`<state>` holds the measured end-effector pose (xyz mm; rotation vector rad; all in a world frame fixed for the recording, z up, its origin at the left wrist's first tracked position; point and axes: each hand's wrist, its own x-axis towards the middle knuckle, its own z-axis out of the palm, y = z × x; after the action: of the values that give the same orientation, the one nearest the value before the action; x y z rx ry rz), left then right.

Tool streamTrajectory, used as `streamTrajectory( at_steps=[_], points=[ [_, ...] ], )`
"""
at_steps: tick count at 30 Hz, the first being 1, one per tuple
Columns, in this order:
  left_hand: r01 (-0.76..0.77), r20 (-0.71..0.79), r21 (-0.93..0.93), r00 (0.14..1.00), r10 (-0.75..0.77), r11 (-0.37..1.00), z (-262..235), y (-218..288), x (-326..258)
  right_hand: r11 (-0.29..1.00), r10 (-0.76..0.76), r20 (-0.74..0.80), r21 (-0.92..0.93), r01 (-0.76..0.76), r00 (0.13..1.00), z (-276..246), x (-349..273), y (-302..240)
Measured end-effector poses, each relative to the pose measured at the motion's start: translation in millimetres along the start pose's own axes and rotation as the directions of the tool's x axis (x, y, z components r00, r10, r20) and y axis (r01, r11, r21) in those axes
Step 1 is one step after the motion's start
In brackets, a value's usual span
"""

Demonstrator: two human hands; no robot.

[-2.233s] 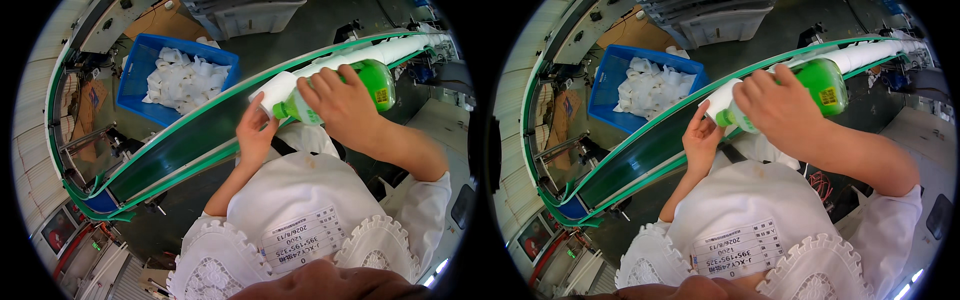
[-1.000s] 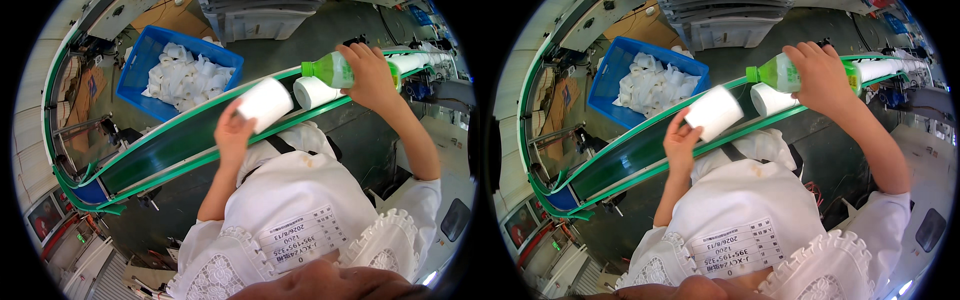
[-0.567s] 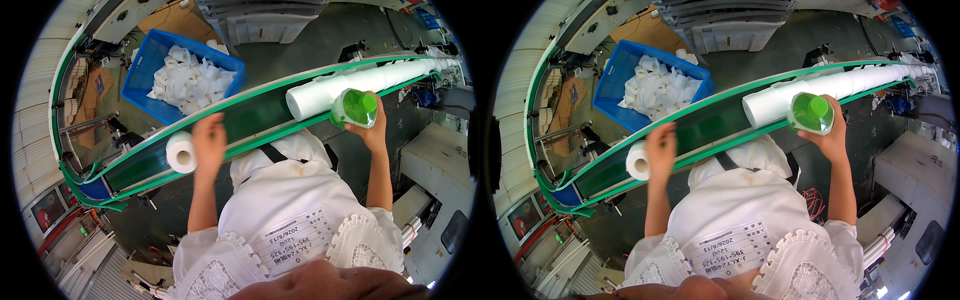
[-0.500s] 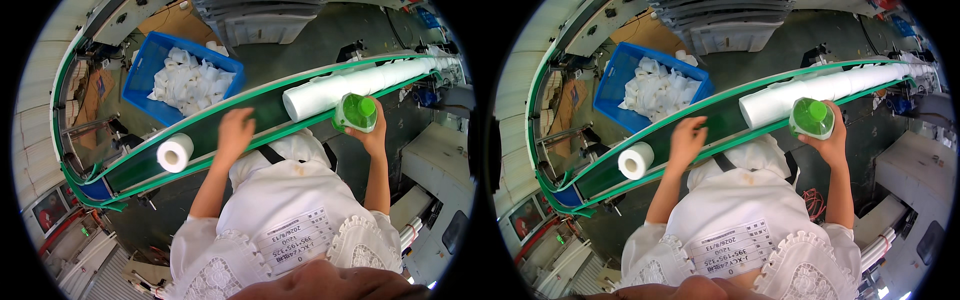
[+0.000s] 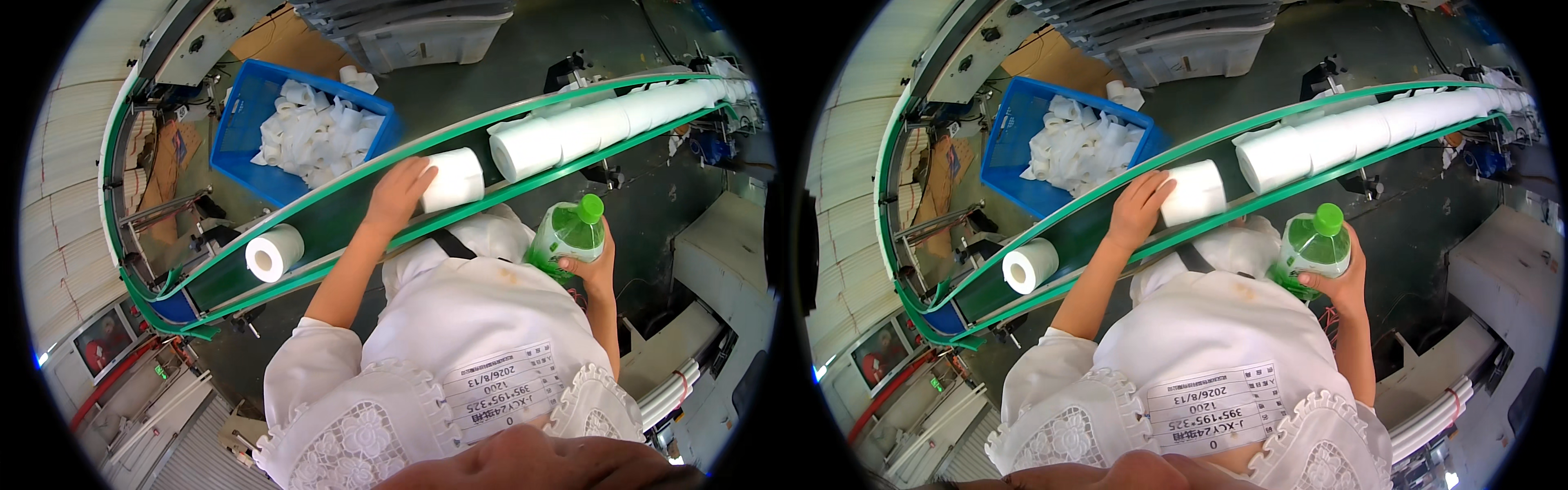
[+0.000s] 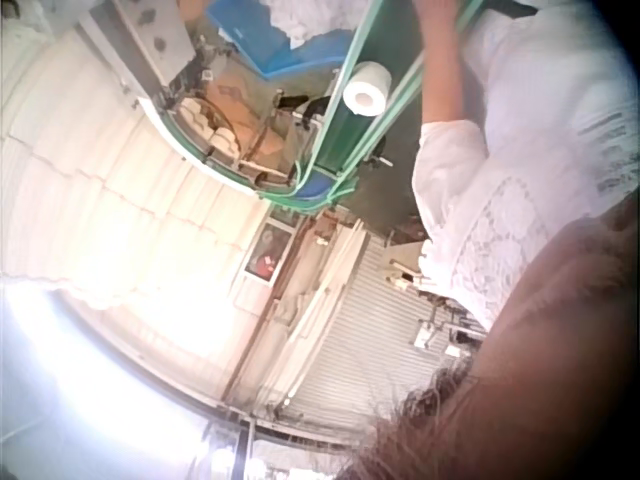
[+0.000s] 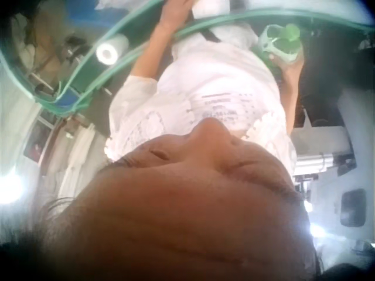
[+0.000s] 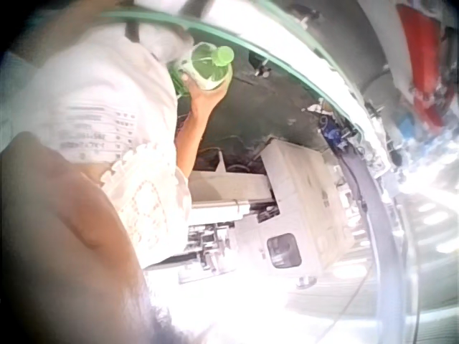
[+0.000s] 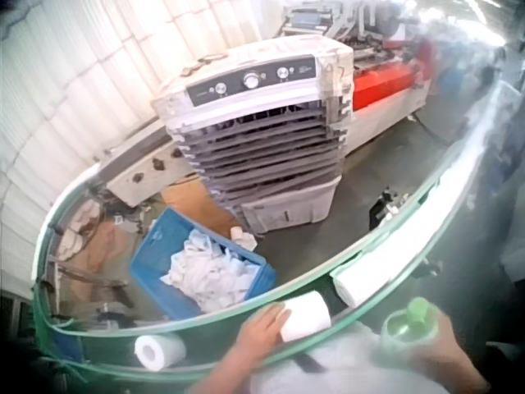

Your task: The person repeatedly picks up white cylindrical containers from a conveyor belt, pours a green liquid from a bottle into each container, and places them back on the belt. The process is continuous and repetitive throughout the clip.

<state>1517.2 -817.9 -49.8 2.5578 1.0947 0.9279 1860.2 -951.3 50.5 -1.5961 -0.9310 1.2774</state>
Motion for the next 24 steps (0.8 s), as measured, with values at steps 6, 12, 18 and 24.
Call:
streamTrajectory(
  at_steps=[6, 12, 18, 24],
  points=[
    [0.411, 0.043, -0.228, 0.91, -0.413, 0.883, -26, 13, -30, 0.887, -0.16, 0.14, -0.413, 0.204, 0.977, 21, 28, -34],
    [0.809, 0.451, -0.585, 0.273, -0.85, -0.051, 2, 41, -37, 0.248, -0.379, 0.458, -0.787, 0.565, 0.804, 62, 55, -82],
    [0.737, 0.353, -0.661, 0.469, -0.81, 0.138, 4, 51, -33, -0.181, -0.264, 0.723, -0.687, 0.704, 0.638, 124, 78, -95],
    [0.776, 0.342, -0.576, 0.514, -0.787, 0.257, -4, 55, -32, -0.623, 0.114, 0.801, -0.404, 0.67, 0.588, 177, 72, -99]
  ],
)
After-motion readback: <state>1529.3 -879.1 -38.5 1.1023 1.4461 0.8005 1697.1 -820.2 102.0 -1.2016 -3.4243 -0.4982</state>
